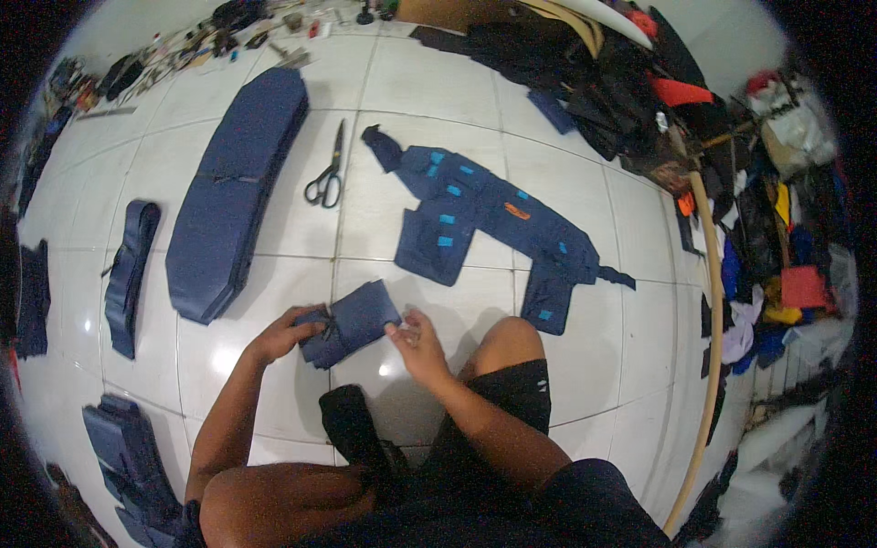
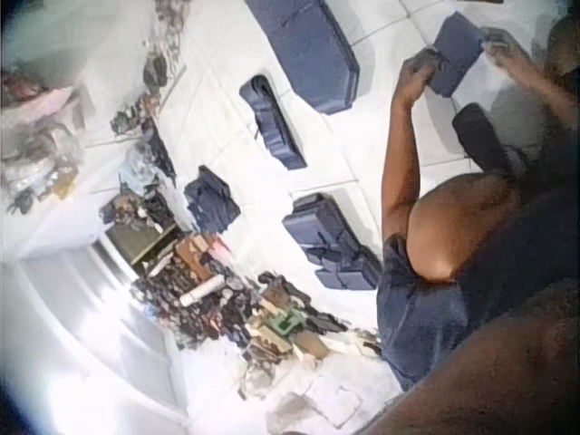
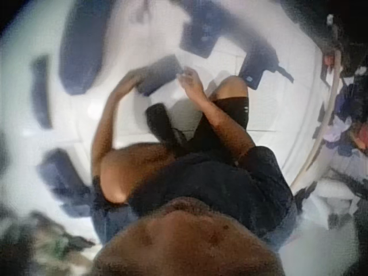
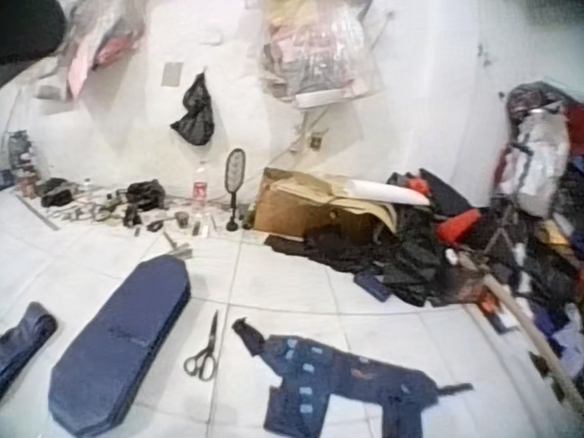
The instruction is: The person marks a blue fabric component with a pen, then rolls up a blue fabric panel and marks it as well.
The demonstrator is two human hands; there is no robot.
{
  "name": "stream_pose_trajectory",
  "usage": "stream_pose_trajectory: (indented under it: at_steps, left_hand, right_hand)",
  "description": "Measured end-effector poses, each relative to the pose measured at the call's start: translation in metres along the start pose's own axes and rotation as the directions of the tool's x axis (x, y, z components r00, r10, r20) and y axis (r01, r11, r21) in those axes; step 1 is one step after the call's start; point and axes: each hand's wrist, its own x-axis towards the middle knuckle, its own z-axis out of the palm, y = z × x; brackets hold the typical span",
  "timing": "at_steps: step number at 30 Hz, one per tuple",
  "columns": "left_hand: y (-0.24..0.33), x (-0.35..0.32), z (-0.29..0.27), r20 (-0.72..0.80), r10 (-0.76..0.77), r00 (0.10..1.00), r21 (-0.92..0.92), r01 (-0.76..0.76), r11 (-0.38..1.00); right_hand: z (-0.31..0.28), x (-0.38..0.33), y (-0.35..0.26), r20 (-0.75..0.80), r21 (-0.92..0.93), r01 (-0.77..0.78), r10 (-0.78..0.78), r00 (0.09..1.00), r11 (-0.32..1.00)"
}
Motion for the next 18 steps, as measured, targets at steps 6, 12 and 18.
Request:
stream_pose_trajectory:
  at_steps: [6, 12, 18]
  left_hand:
    - [-0.006, -0.011, 0.015, -0.03, 0.001, 1.0, -0.278, -0.009, 0.961]
    - [-0.014, -0.012, 0.021, -0.036, 0.11, 0.993, -0.261, -0.116, 0.958]
    - [-0.016, -0.014, 0.021, -0.006, 0.076, 0.997, -0.198, -0.076, 0.977]
  right_hand:
    - [0.01, -0.006, -0.025, -0.013, -0.252, 0.146, -0.154, 0.988, 0.957]
    - [0.011, 0.001, -0.035, -0.022, -0.321, 0.19, -0.208, 0.978, 0.928]
    - [0.007, 0.004, -0.031, 0.0, -0.329, 0.254, -0.269, 0.963, 0.909]
